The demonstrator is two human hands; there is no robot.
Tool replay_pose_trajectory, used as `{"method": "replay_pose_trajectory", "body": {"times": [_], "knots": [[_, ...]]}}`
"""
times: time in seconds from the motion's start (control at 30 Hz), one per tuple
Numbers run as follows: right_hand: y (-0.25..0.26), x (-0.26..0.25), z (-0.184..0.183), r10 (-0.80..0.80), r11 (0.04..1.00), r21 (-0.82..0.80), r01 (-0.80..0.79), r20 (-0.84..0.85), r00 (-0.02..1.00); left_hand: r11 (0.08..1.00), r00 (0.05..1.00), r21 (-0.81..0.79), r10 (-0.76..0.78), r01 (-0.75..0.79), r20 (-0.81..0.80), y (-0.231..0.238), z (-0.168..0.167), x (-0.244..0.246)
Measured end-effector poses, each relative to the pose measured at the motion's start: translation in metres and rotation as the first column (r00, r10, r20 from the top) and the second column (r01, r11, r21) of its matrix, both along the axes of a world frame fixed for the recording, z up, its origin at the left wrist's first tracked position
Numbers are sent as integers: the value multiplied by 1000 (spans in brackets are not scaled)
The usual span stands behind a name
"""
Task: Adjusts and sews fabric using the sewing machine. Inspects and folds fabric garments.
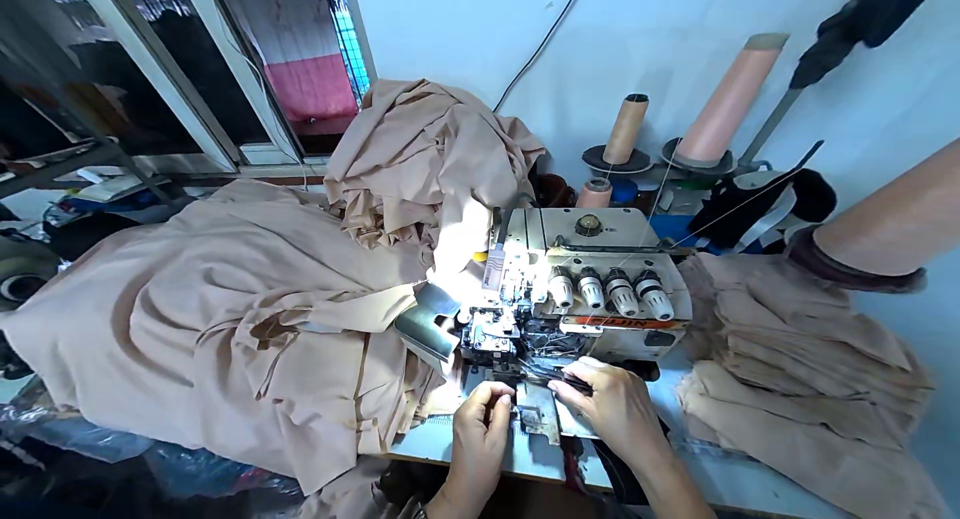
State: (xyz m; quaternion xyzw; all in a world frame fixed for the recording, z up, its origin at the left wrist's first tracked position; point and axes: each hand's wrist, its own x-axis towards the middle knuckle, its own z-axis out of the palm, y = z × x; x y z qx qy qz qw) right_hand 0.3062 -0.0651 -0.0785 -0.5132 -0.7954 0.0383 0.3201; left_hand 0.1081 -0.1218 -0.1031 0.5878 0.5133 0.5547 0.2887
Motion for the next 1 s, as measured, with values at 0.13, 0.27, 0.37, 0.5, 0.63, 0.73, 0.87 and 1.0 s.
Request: {"method": "replay_pose_trajectory", "body": {"times": [0.13,0.27,0.37,0.5,0.63,0.73,0.87,1.0], "knots": [[-4,12,-2,92,995,-33,-96,-103,990,988,983,-130,-60,83,173,7,7,-6],[-11,19,3,176,978,-79,-191,-163,971,953,935,-230,-115,199,335,16,18,-1],[-16,21,3,220,965,-99,-244,-203,954,953,945,-274,-38,132,323,26,20,11],[-22,26,0,196,961,-134,-241,-284,939,963,965,-265,121,-57,231,22,17,25],[-20,21,2,14,992,-121,-34,-162,987,982,966,-141,152,-123,211,9,8,21],[-13,8,7,-55,986,-162,35,-120,991,991,981,-80,115,-103,159,11,-4,11],[0,-11,12,-93,981,-180,72,-111,989,998,992,-55,9,-2,124,13,-11,2],[6,-19,13,-114,972,-219,87,-112,987,999,993,-50,-17,23,119,13,-12,2]]}}
